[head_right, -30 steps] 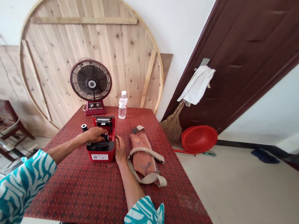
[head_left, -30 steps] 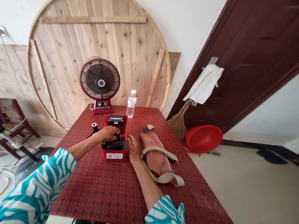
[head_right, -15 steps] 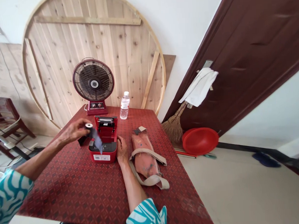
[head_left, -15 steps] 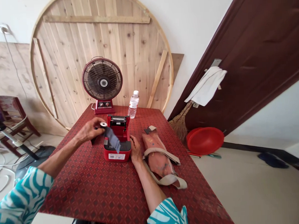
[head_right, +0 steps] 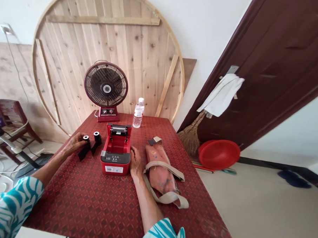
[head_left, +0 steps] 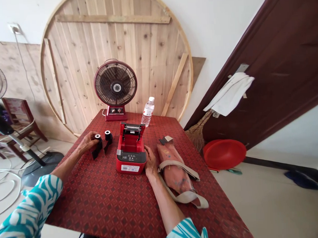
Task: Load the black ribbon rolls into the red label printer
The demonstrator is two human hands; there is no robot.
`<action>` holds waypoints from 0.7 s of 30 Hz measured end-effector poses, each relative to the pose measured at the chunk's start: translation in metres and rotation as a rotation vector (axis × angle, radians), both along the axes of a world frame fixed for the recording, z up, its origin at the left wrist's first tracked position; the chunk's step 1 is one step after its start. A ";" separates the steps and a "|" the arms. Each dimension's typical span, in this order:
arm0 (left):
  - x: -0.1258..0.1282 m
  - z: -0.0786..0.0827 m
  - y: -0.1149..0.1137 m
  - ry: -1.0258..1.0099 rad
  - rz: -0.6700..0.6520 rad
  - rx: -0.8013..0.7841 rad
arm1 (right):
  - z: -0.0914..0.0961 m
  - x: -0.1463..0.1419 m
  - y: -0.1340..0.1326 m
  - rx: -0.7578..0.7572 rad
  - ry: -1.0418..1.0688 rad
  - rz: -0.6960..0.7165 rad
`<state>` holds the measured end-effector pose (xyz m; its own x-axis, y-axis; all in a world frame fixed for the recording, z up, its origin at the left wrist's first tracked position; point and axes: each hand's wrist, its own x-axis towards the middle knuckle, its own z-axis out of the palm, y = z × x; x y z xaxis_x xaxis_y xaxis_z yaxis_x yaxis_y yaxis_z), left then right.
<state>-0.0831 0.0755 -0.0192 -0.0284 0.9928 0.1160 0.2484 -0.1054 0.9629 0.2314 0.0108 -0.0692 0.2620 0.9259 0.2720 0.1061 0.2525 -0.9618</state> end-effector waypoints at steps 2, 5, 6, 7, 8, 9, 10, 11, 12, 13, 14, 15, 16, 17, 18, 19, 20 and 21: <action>0.001 0.003 0.001 0.038 -0.015 0.027 | 0.001 0.000 -0.001 -0.002 -0.005 -0.001; 0.003 0.015 0.005 0.113 -0.031 0.061 | 0.000 0.001 0.000 0.000 -0.003 -0.002; 0.005 0.019 0.007 0.143 -0.037 0.070 | -0.001 0.001 0.000 0.002 -0.005 0.000; 0.007 0.023 0.010 0.185 -0.039 0.078 | -0.001 0.001 0.000 0.004 -0.009 0.001; 0.010 0.026 0.013 0.247 -0.043 0.082 | -0.001 0.001 0.000 0.005 -0.013 0.000; 0.013 0.029 0.016 0.328 -0.047 0.080 | -0.001 0.001 0.000 0.005 -0.019 -0.002; 0.017 0.032 0.019 0.426 -0.049 0.071 | 0.000 0.001 0.000 0.004 -0.024 -0.004; 0.021 0.034 0.022 0.533 -0.048 0.053 | 0.000 0.001 0.000 0.004 -0.028 -0.007; 0.025 0.036 0.025 0.641 -0.047 0.030 | 0.001 0.001 -0.001 0.005 -0.031 -0.007; 0.029 0.038 0.027 0.742 -0.045 0.009 | 0.001 0.001 -0.001 0.006 -0.033 -0.007; 0.033 0.039 0.030 0.825 -0.041 -0.004 | 0.001 0.000 -0.001 0.006 -0.035 -0.008; 0.036 0.040 0.031 0.883 -0.034 -0.008 | 0.001 0.000 -0.001 0.007 -0.037 -0.007; 0.039 0.041 0.032 0.917 -0.027 -0.004 | 0.001 0.000 -0.001 0.009 -0.037 -0.003; 0.040 0.042 0.033 0.936 -0.022 0.003 | 0.001 0.000 -0.001 0.010 -0.037 0.004; 0.041 0.042 0.034 0.939 -0.014 0.012 | 0.001 0.001 0.000 0.010 -0.035 0.010; 0.041 0.043 0.034 0.921 -0.006 0.021 | 0.001 0.001 0.000 0.009 -0.034 0.016; 0.041 0.043 0.034 0.873 -0.005 0.028 | 0.001 0.001 0.000 0.007 -0.033 0.020; 0.039 0.043 0.033 0.785 -0.016 0.035 | 0.001 0.001 0.000 0.005 -0.032 0.022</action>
<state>-0.0440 0.1084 0.0237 0.0896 0.9878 0.1274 0.8531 -0.1421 0.5020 0.2319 0.0112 -0.0687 0.2330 0.9298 0.2849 0.1316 0.2601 -0.9566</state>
